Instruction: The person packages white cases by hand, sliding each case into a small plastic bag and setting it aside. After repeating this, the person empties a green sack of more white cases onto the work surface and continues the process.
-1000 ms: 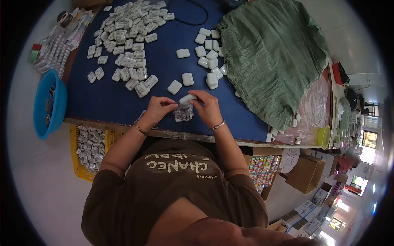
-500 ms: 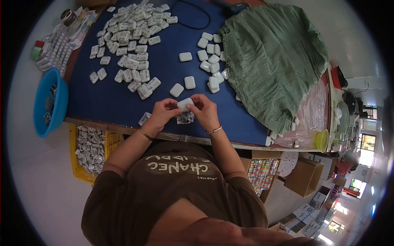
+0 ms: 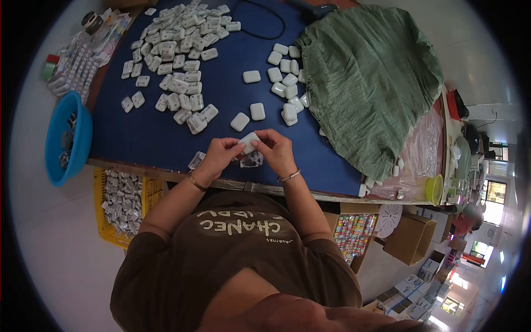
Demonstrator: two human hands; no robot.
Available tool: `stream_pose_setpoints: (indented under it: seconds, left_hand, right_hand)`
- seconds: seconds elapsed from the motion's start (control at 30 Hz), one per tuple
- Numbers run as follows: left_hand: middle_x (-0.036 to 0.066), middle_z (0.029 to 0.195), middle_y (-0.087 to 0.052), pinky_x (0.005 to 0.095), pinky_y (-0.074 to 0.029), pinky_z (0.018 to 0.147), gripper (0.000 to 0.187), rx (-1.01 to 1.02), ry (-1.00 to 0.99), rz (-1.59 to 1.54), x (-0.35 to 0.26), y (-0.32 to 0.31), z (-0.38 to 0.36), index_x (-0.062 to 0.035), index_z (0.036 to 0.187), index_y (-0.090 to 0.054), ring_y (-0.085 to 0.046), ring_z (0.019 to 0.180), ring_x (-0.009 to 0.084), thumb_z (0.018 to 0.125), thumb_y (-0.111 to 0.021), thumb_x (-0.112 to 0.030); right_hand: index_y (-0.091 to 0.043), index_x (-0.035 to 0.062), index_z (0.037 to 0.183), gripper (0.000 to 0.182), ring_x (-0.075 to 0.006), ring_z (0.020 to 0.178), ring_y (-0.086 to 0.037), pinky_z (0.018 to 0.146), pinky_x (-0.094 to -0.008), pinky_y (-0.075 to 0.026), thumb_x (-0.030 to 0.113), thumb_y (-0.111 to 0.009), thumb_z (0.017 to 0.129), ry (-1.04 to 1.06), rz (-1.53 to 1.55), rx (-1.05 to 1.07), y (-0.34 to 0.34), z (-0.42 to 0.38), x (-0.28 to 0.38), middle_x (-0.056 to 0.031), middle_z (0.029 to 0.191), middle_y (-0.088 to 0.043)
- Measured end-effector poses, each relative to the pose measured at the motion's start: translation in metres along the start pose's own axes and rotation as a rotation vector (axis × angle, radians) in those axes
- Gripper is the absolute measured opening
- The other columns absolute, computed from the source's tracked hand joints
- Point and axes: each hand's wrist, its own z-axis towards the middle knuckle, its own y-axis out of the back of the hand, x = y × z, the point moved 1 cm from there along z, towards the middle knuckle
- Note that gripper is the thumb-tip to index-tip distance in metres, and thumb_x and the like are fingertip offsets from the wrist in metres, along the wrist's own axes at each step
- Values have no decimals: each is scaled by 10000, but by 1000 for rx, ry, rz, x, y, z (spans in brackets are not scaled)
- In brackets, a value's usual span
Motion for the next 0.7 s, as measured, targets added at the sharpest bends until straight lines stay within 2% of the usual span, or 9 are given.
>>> stream_pose_setpoints:
  seconds: [0.17,0.27,0.33,0.43,0.47,0.53,0.7]
  left_hand:
    - [63,883,-680,211,-504,672,232,21,-45,81,2,-1,-2,40,1034,-655,-628,760,81,905,-650,-153]
    - [62,881,-678,207,-503,665,226,-23,-82,74,3,-2,-2,38,1016,-657,-627,752,82,917,-634,-165]
    - [58,879,-675,202,-499,649,218,33,118,-57,0,0,-3,32,999,-658,-619,730,78,919,-634,-169]
    - [70,897,-679,210,-496,657,227,31,189,-146,-7,-6,-7,47,1007,-660,-620,757,79,911,-646,-159]
    - [70,897,-679,210,-496,657,227,31,188,-147,-2,-6,-6,47,1007,-660,-620,757,79,911,-646,-159]
    - [45,862,-670,207,-508,633,217,-28,-10,-18,6,-6,-1,21,982,-668,-623,721,75,922,-633,-184]
    - [31,853,-667,197,-488,624,212,-65,30,-104,5,-5,3,16,980,-674,-606,717,61,922,-637,-184]
  right_hand:
    - [-668,-26,1030,244,-134,763,-667,680,-261,-532,74,-718,813,15,-27,-18,-3,-2,4,-104,855,-704]
    - [-680,-29,1005,226,-138,738,-668,669,-265,-529,78,-718,811,3,-46,-99,-8,-4,8,-114,840,-706]
    - [-691,-21,1017,212,-88,733,-633,657,-233,-516,80,-714,832,16,-110,-68,-7,-4,3,-71,831,-700]
    - [-696,-14,1008,198,-92,723,-628,653,-236,-511,75,-708,832,11,-120,-40,-6,-3,0,-66,825,-697]
    - [-696,-14,1008,198,-92,723,-628,653,-236,-511,75,-708,832,11,-121,-39,-6,-4,0,-66,825,-697]
    - [-698,-3,1015,190,-111,755,-628,673,-244,-505,60,-695,836,81,-155,-4,-9,-4,3,-77,862,-691]
    - [-701,9,1017,182,-137,807,-620,703,-251,-495,38,-680,838,151,-106,-31,-17,-7,-3,-87,948,-663]
